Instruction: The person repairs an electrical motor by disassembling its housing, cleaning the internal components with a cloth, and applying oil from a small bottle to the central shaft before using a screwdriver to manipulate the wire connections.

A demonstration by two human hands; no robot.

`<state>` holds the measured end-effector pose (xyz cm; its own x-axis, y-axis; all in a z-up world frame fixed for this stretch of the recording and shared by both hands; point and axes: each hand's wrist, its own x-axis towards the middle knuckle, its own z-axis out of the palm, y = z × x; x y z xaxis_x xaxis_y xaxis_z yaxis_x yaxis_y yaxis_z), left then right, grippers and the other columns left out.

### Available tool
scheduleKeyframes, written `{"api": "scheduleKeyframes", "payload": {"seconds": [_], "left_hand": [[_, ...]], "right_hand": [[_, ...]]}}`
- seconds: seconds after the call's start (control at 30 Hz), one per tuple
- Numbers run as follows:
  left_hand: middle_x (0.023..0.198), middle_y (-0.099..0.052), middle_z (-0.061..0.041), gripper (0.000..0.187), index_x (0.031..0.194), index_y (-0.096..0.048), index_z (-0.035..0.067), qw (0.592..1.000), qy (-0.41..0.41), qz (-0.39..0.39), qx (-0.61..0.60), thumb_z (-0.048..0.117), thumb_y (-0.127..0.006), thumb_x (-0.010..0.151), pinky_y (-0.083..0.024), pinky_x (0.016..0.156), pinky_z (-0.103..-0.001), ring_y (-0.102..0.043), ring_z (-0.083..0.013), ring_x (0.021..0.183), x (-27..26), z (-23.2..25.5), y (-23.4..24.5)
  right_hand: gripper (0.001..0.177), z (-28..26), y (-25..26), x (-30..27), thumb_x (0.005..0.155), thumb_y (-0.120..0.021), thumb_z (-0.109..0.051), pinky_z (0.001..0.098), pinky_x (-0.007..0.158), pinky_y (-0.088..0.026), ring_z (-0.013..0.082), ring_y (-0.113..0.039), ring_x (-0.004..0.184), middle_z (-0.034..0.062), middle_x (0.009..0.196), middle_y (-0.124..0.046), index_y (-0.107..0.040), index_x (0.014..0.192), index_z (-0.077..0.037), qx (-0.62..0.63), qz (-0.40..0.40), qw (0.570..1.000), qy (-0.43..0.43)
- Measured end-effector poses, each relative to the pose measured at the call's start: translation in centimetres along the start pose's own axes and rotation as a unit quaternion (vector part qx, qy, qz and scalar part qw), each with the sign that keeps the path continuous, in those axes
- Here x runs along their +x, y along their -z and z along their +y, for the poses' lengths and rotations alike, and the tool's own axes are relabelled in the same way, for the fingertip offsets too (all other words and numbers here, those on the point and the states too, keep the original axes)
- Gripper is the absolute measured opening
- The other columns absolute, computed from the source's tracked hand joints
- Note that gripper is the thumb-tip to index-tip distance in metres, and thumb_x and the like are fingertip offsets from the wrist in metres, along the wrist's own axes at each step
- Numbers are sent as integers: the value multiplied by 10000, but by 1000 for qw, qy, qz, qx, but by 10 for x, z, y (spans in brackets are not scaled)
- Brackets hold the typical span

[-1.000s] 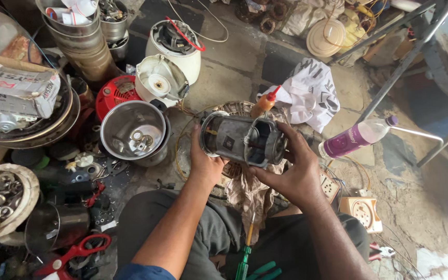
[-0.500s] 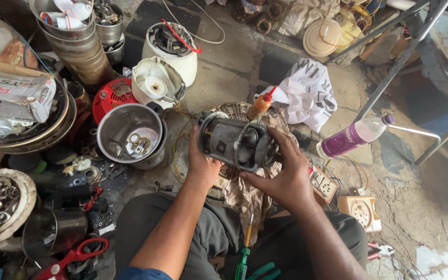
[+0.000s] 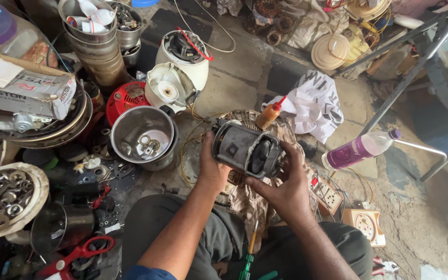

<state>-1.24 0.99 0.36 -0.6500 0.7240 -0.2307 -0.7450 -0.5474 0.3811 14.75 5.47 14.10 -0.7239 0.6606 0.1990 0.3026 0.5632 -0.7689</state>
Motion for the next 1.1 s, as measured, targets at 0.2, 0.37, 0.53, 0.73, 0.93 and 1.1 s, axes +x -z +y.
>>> {"api": "scheduleKeyframes", "payload": {"seconds": [0.2,0.37,0.53,0.73,0.93,1.1], "left_hand": [[1344,-650,-62,657,1371,-563,140,1000,14,-26,10,625,-485,934,-453,1080,-514,-612,-219,1266,-1,-3,4],[1345,-648,-55,653,1378,-561,135,998,9,-56,4,615,-519,936,-476,1088,-466,-624,-201,1257,2,-11,10],[1319,-671,-47,645,1368,-569,128,996,14,-86,6,596,-560,924,-498,1062,-443,-640,-187,1232,-2,-13,11],[1267,-684,-25,599,1331,-583,151,997,24,-79,-5,579,-602,913,-530,1001,-427,-656,-172,1174,-1,-15,13],[1228,-695,-19,597,1290,-612,157,996,33,-80,23,629,-576,926,-584,946,-446,-679,-167,1136,1,-18,19],[1221,-667,-124,681,1356,-494,117,990,-1,-82,119,617,-607,907,-653,788,-434,-725,-229,1031,-9,-7,5]], "right_hand": [[1010,6,-3,-1,677,-930,-152,407,1051,-536,266,-647,1236,222,1338,-610,-333,1480,-15,25,1,999,45],[1027,17,-2,-1,655,-942,-132,390,1057,-553,244,-661,1217,203,1320,-627,-332,1473,-16,7,-1,999,31],[1007,25,-1,-3,674,-936,-134,374,1048,-574,237,-674,1219,201,1342,-628,-338,1476,-16,40,-13,998,44],[1032,16,2,-2,671,-930,-152,377,1035,-567,221,-664,1213,189,1355,-618,-332,1502,-21,41,-16,997,61],[1135,-5,19,1,657,-945,-255,377,840,-629,219,-755,1009,163,1329,-664,-298,1581,-136,-159,-33,987,1],[1146,18,21,19,680,-907,-186,352,788,-651,220,-767,1006,152,1314,-681,-242,1613,-199,-73,-60,994,-55]]}}
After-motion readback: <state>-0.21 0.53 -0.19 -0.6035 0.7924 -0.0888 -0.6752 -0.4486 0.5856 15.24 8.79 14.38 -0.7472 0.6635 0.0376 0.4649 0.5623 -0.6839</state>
